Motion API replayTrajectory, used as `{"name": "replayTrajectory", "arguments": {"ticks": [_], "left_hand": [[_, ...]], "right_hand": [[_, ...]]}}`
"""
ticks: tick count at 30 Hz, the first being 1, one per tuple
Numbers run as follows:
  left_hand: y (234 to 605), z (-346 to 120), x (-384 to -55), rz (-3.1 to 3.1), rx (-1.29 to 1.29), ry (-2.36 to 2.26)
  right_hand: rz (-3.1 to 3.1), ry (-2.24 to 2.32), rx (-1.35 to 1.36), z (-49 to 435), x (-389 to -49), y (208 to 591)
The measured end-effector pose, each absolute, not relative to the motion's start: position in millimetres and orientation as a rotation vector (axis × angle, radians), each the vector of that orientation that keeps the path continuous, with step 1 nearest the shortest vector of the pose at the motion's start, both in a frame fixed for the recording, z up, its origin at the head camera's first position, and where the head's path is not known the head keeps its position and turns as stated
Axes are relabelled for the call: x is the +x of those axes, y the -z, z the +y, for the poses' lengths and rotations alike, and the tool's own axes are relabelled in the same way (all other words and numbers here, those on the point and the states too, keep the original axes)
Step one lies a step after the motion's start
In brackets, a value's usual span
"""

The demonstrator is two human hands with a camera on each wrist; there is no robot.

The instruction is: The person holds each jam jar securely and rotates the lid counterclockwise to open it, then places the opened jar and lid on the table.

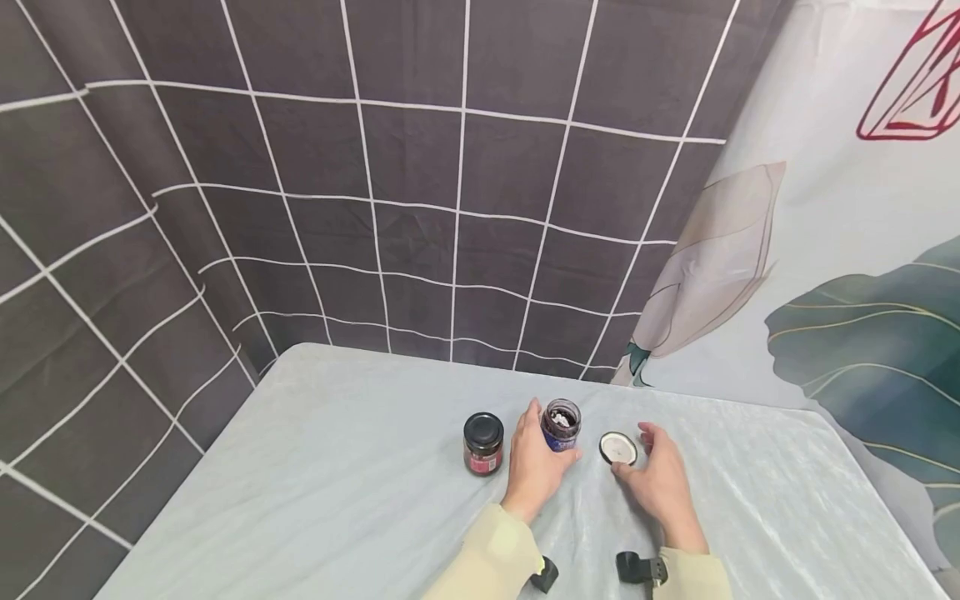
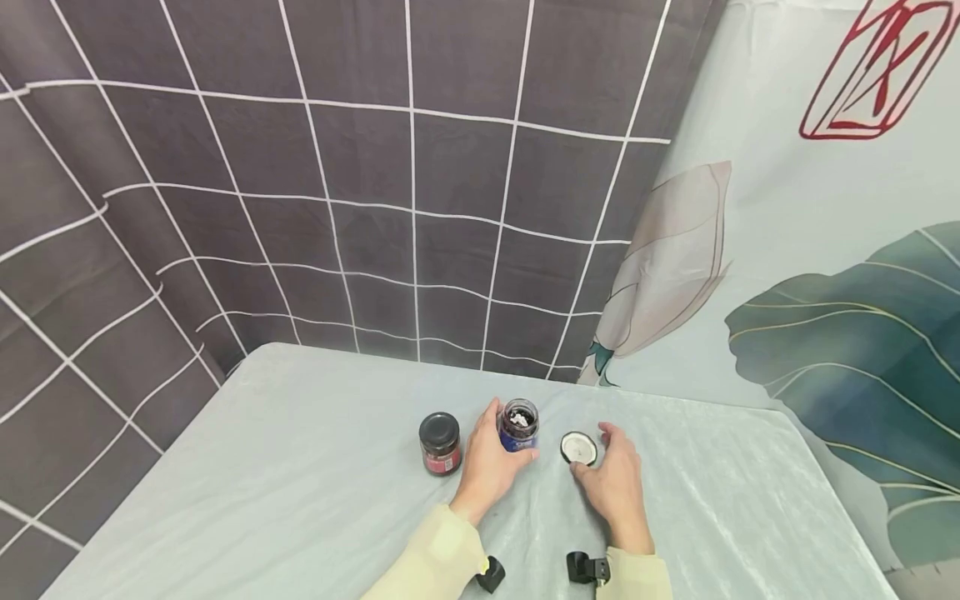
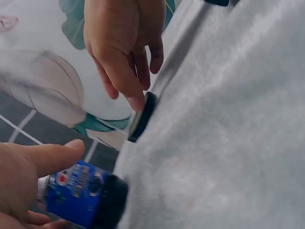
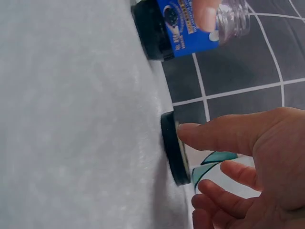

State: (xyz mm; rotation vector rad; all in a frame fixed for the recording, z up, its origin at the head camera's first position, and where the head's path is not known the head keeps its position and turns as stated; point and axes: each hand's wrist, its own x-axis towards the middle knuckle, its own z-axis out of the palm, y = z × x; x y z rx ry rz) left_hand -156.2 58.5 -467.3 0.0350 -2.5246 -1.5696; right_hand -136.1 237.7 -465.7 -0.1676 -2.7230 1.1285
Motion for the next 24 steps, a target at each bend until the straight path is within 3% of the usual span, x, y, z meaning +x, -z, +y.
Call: {"name": "replayTrajectory", "arguments": {"ticks": [24], "left_hand": [[407.5, -7.2, -123.4, -2.486, -0.315, 1.420]], "right_hand": [[-2.574, -1.073, -0.118, 219.6, -128.3, 434.5]]}}
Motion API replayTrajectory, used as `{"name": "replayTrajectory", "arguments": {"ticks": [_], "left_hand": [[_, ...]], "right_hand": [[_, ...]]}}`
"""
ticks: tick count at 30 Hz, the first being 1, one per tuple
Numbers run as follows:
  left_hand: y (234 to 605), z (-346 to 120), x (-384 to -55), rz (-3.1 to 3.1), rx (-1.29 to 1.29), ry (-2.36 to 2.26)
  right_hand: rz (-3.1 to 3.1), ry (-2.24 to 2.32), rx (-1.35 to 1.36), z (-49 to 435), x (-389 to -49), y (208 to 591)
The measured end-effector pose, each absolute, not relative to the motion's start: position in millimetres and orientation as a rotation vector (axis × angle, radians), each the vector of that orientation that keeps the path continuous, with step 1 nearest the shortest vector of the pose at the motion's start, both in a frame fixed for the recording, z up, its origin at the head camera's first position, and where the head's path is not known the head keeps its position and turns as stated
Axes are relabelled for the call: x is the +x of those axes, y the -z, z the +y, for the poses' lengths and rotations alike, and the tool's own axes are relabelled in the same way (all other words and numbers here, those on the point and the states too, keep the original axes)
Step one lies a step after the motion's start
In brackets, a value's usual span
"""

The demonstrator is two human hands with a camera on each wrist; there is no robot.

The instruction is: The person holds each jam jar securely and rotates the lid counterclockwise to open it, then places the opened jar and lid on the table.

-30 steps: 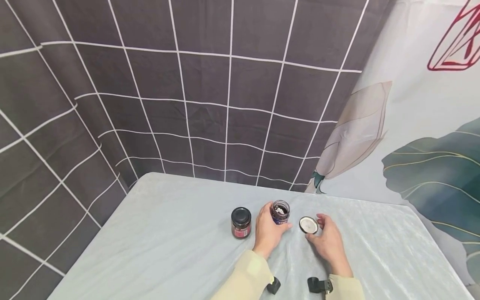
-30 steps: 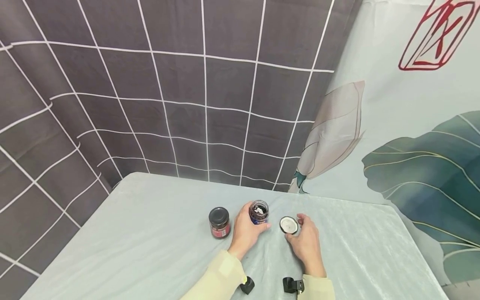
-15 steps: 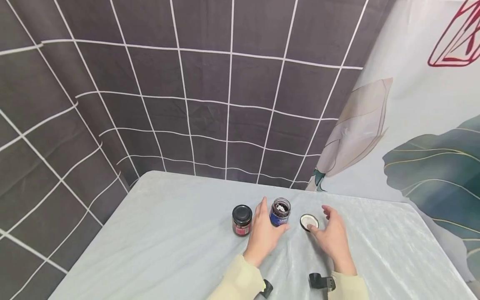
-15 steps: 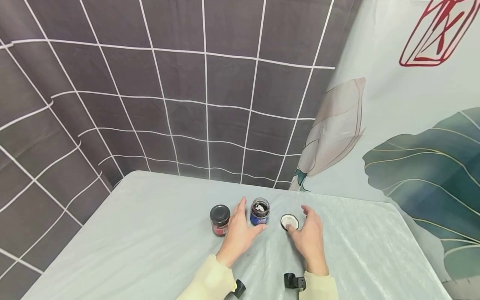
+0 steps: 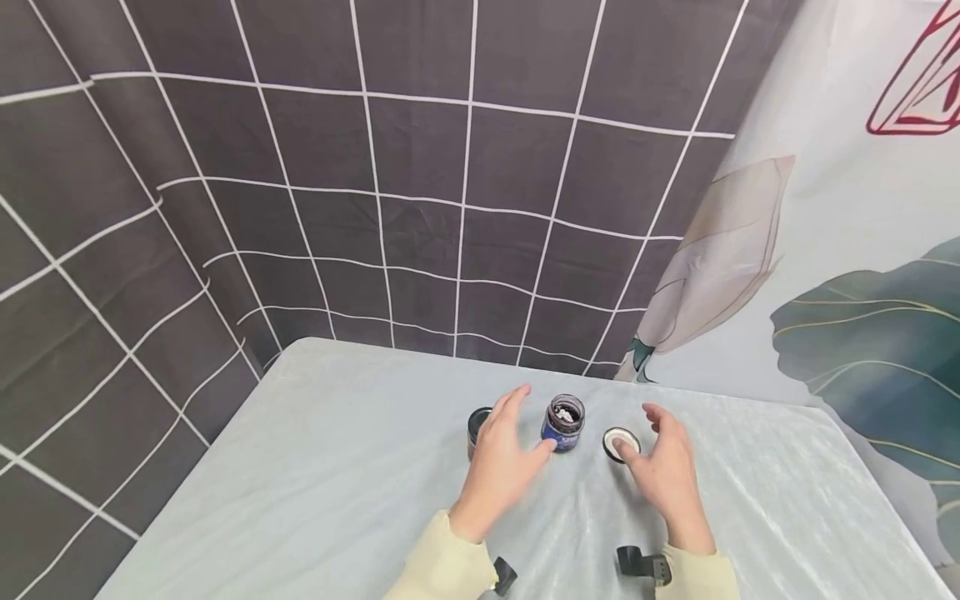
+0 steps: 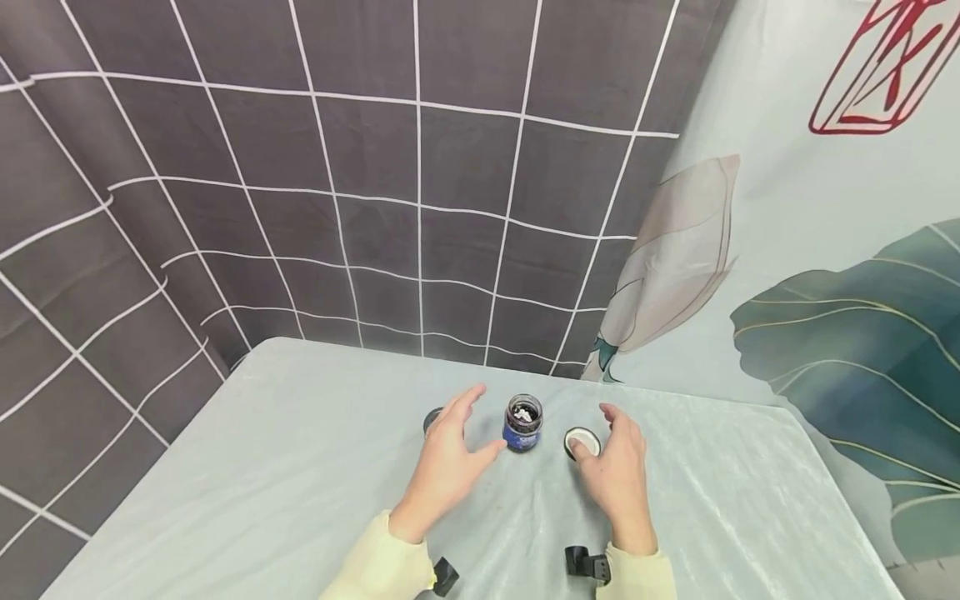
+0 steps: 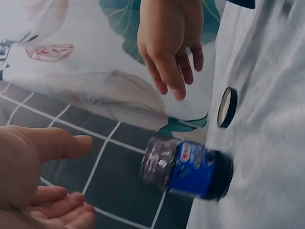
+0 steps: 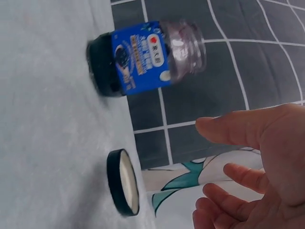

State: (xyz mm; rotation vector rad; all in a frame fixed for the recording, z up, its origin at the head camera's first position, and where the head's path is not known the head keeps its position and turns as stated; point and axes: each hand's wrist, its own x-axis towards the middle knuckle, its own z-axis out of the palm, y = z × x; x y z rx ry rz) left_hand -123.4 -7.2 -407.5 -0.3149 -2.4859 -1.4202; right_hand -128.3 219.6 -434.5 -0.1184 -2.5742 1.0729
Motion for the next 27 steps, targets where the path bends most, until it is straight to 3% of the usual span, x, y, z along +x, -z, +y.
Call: {"name": "replayTrajectory", "arguments": {"ticks": [27], "left_hand": [[424.7, -65.8, -127.4, -2.378, -0.158, 1.530]], "right_hand": [[-2.482, -1.006, 0.089, 175.9, -120.4, 396.7]]}}
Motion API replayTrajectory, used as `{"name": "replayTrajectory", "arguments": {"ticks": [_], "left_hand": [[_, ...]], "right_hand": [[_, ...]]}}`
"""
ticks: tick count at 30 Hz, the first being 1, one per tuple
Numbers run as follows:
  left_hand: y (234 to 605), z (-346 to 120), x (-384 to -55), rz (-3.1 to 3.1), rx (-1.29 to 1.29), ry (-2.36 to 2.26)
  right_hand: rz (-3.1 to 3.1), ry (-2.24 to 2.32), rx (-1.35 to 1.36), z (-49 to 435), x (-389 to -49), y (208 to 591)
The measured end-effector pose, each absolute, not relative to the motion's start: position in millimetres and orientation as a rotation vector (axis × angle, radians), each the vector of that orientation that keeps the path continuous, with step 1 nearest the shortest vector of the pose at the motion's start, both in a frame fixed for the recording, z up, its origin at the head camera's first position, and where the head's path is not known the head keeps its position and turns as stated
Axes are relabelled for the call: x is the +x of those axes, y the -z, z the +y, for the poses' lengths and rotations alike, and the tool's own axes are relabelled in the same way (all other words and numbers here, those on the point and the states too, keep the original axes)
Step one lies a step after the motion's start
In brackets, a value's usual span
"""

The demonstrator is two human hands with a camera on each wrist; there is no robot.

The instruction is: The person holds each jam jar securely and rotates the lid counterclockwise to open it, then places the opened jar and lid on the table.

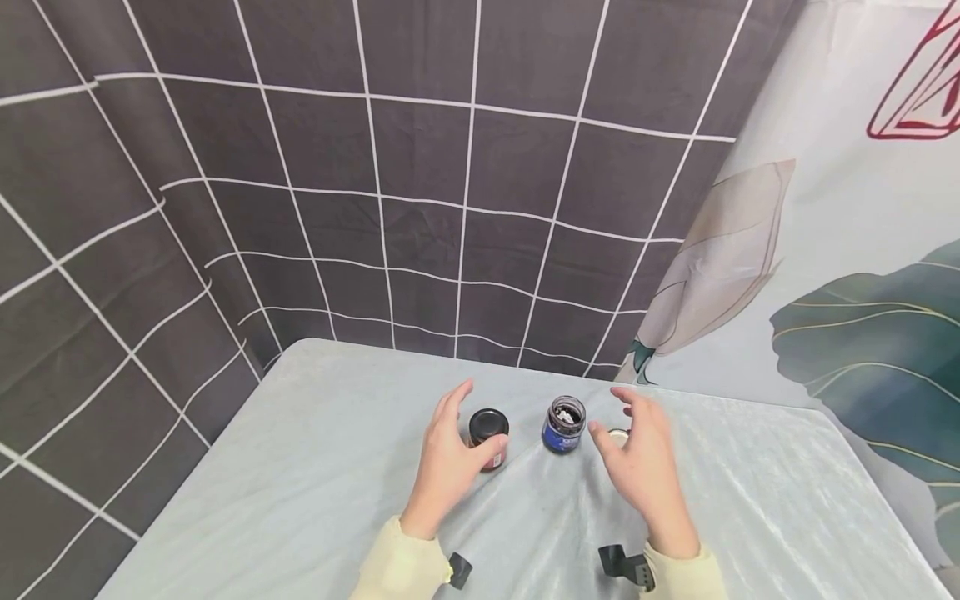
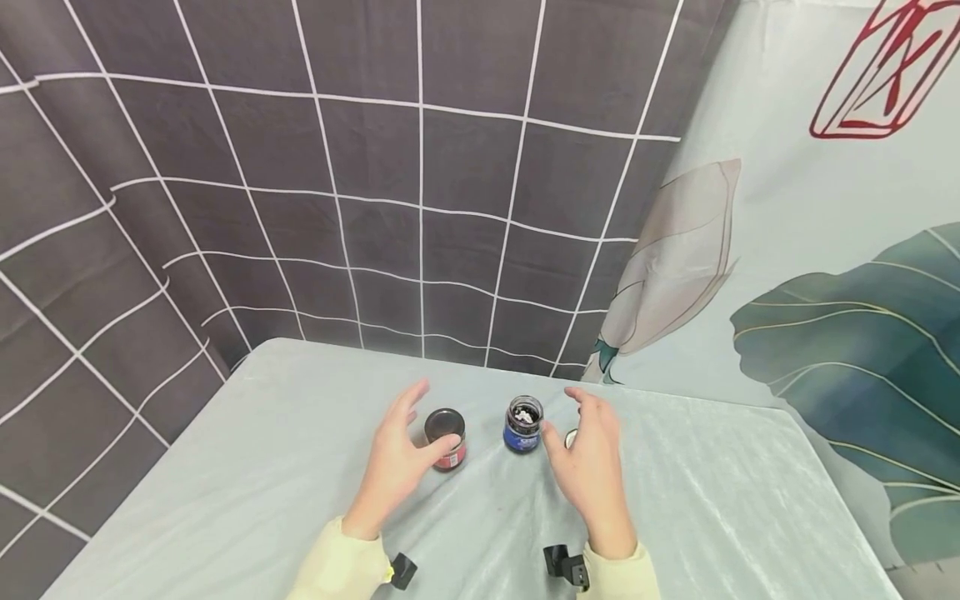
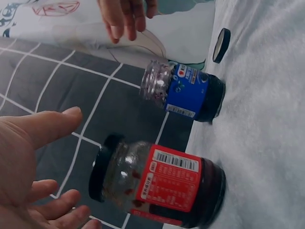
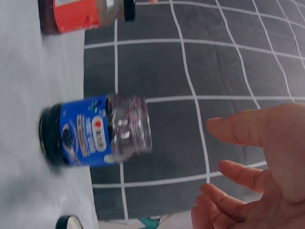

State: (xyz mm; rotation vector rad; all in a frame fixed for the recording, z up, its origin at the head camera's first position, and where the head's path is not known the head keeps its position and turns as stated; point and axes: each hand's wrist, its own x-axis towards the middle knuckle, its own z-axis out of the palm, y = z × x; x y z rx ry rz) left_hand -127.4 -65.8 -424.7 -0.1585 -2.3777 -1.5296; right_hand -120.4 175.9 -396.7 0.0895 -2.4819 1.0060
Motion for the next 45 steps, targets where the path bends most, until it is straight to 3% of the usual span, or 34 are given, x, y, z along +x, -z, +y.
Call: {"name": "replayTrajectory", "arguments": {"ticks": [28, 45], "left_hand": [[470.1, -71.2, -138.0, -2.540, -0.153, 1.620], [477.7, -72.7, -142.7, -2.560, -0.231, 1.607]], "right_hand": [[-2.507, -0.976, 0.329, 115.5, -118.5, 402.7], [-2.567, -0.964, 0.396, 92.5, -125.9, 411.6]]}}
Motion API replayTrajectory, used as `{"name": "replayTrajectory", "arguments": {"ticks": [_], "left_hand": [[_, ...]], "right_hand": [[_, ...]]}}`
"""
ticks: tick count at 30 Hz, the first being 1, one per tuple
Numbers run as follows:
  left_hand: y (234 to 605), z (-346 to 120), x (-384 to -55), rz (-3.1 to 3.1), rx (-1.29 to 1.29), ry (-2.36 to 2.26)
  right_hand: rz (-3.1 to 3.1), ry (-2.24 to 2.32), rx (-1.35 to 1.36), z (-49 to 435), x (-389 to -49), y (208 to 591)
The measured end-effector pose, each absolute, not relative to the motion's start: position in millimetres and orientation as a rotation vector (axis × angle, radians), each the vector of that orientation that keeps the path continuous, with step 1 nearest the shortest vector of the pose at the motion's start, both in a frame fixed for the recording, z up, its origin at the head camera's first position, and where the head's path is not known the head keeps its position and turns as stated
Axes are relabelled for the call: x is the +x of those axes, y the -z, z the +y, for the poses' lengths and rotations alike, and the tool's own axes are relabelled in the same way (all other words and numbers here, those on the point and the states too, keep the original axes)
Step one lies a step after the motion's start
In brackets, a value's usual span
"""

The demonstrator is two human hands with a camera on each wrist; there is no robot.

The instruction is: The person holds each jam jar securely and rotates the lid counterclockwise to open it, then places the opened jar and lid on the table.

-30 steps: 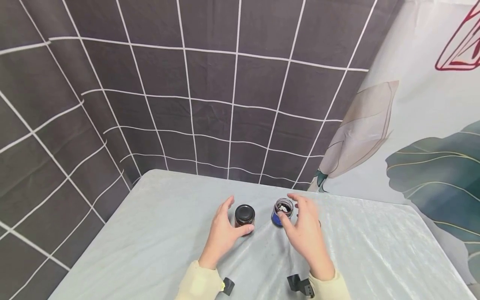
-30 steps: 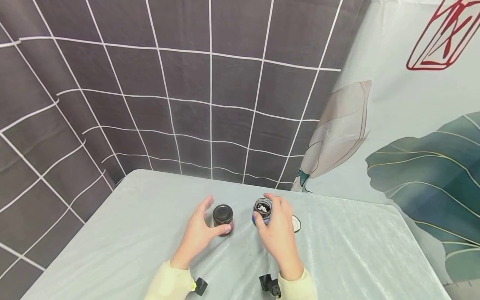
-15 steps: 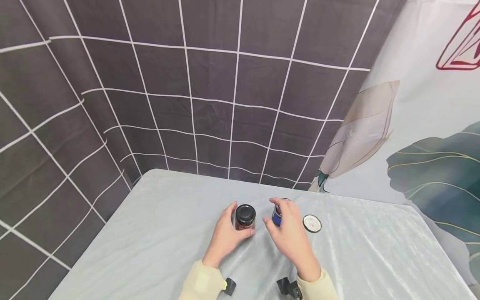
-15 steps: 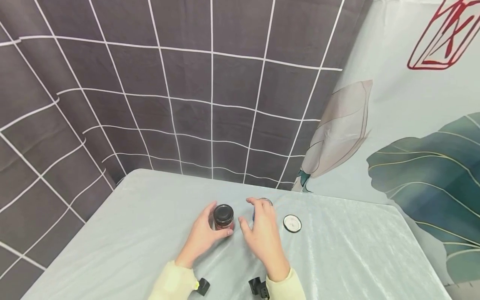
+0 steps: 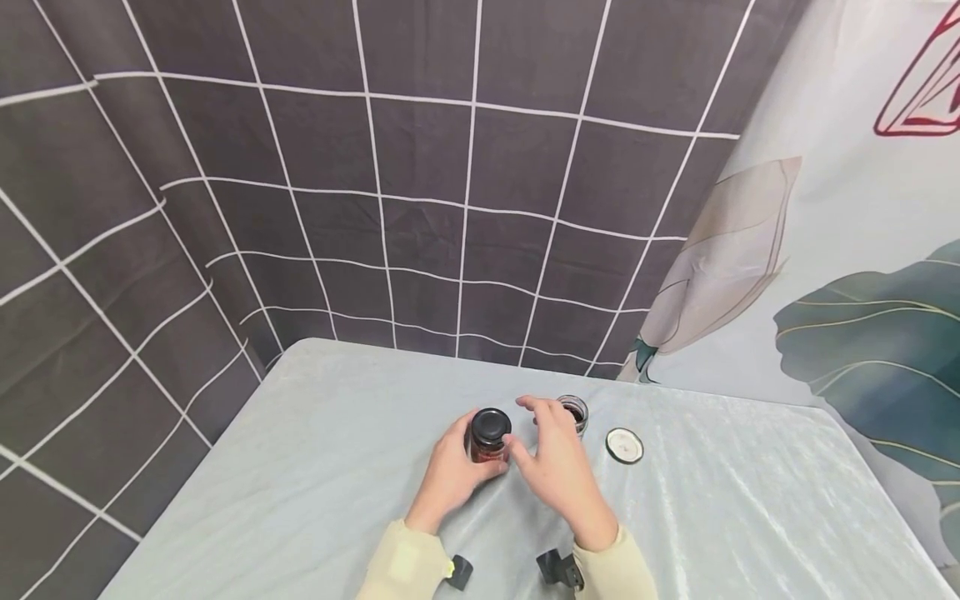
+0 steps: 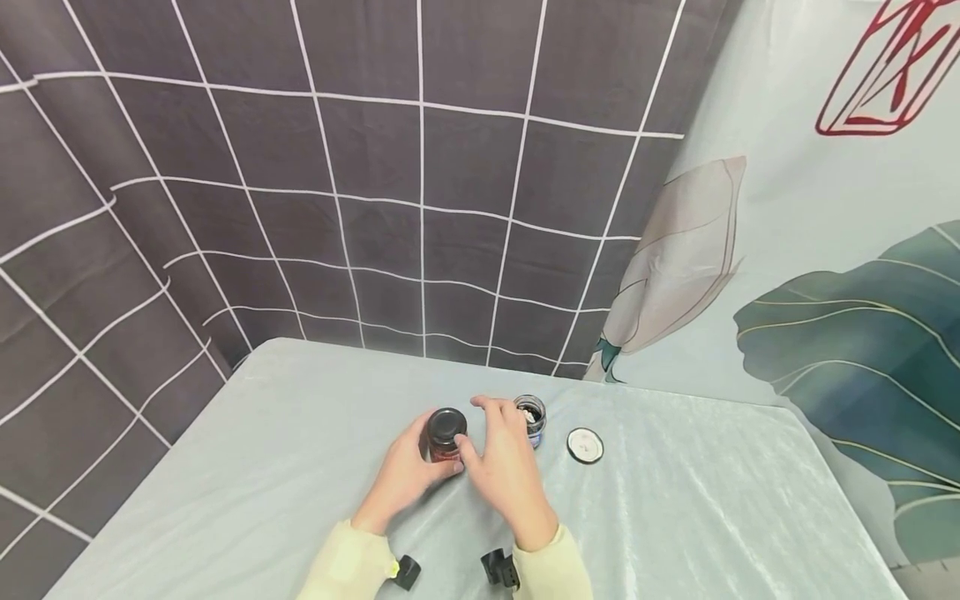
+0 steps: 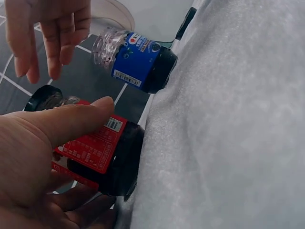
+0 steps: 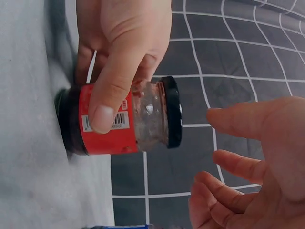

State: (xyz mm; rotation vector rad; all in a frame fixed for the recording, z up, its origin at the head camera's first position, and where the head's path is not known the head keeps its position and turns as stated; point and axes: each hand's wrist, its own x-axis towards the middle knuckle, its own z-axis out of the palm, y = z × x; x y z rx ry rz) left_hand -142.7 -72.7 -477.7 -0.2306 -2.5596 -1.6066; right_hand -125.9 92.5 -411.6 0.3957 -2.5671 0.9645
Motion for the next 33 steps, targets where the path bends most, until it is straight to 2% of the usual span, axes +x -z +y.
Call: {"name": "replayTrajectory", "arguments": {"ticks": [13, 33], "left_hand": [[477.8, -72.4, -140.8, -2.622, -0.254, 1.512], [475.9, -72.7, -139.4, -2.613, -0.201, 1.468]], "right_hand": [[-2.601, -0.967, 0.451, 79.7, -130.7, 418.5], [-2.717, -0.763, 0.386, 57.8, -138.1, 420.0]]}}
